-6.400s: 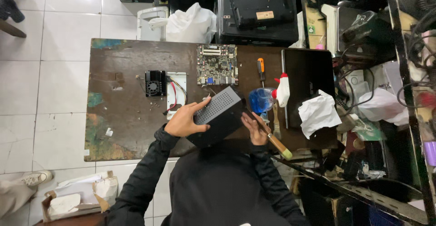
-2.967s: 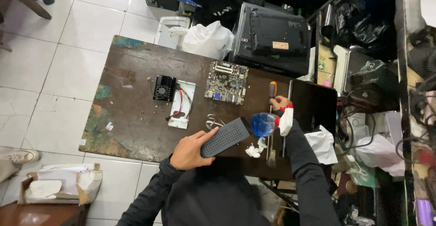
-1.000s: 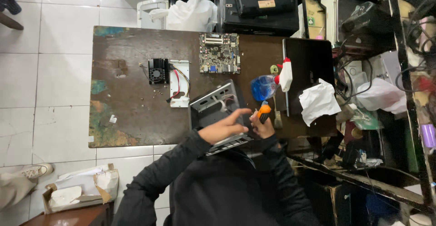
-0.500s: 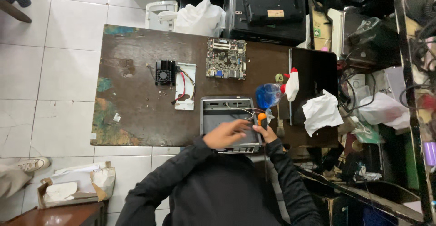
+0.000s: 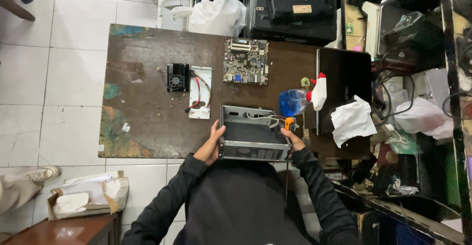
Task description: The person removes a metal cover from a computer case using a screwdriver, then uses a brush to clean dust from the interior of the case and a hard drive. The person places the cover and screwdriver on the table and continues brushing the components.
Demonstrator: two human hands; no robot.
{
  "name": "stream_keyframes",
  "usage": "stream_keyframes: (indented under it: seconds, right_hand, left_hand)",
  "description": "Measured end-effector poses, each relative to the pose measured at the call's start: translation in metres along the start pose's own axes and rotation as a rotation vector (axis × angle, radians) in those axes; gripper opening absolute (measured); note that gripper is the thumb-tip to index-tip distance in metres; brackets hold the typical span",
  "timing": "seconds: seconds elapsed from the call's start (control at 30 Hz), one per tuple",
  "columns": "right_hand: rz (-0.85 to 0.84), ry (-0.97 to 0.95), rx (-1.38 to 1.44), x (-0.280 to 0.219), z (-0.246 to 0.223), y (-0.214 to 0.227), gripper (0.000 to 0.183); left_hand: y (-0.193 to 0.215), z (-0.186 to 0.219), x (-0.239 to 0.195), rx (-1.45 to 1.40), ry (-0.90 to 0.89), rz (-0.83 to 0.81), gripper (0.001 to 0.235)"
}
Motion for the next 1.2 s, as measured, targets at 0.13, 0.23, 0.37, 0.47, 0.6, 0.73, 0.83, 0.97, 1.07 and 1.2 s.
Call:
stream_keyframes:
  seconds: [0.13, 0.23, 0.37, 0.47, 0.6, 0.73, 0.83, 0.97, 1.07, 1.2]
  right_hand:
    - [0.008, -0.06, -0.036, -0.031, -0.005, 0.002, 0.049]
    - [-0.02, -0.05, -0.163, -0.026, 0.007, 0.022, 0.05]
    - [-0.124, 0.082, -0.309, -0.024, -0.002, 0.025, 0.056]
    - [-0.153, 0.175, -0.466, -0.018, -0.009, 0.03, 0.062]
    - [-0.106, 0.35, -0.654, -0.01, -0.021, 0.034, 0.058]
    - [-0.03, 0.498, -0.732, -0.015, -0.033, 0.028, 0.044]
    - [0.016, 0.629, -0.766, -0.033, -0.045, 0.018, 0.04]
    - [0.096, 0.832, -0.825, -0.058, -0.064, 0.012, 0.034]
    - [0.083, 0.926, -0.769, -0.084, -0.087, 0.003, 0.03]
    - [0.027, 1.021, -0.64, -0.126, -0.129, 0.001, 0.016]
  left_hand:
    - [0.008, -0.009, -0.01, 0.022, 0.083, 0.001, 0.086]
    - [0.019, -0.021, -0.017, 0.093, 0.137, 0.041, 0.086]
    - [0.018, -0.007, -0.025, 0.256, 0.108, 0.028, 0.083]
    - [0.035, -0.001, -0.015, 0.518, 0.012, 0.021, 0.077]
    - [0.052, 0.021, -0.002, 0.791, -0.304, 0.091, 0.071]
    - [0.038, 0.052, 0.005, 0.788, -0.526, 0.166, 0.049]
    - [0.026, 0.06, 0.023, 0.792, -0.672, 0.204, 0.038]
    - [0.013, 0.056, 0.055, 0.783, -0.848, 0.217, 0.031]
    - [0.009, 0.057, 0.069, 0.652, -0.912, 0.236, 0.028]
    - [0.009, 0.048, 0.082, 0.494, -0.861, 0.176, 0.032]
Point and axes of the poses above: each hand's wrist, its own x-axis towards the middle knuckle, its own y-axis out of the back of the hand, z = x × y, the point moved 3 cm from there along x, towards the middle knuckle, and after that the axes turned 10 degrees about z, right-handed, at the moved point
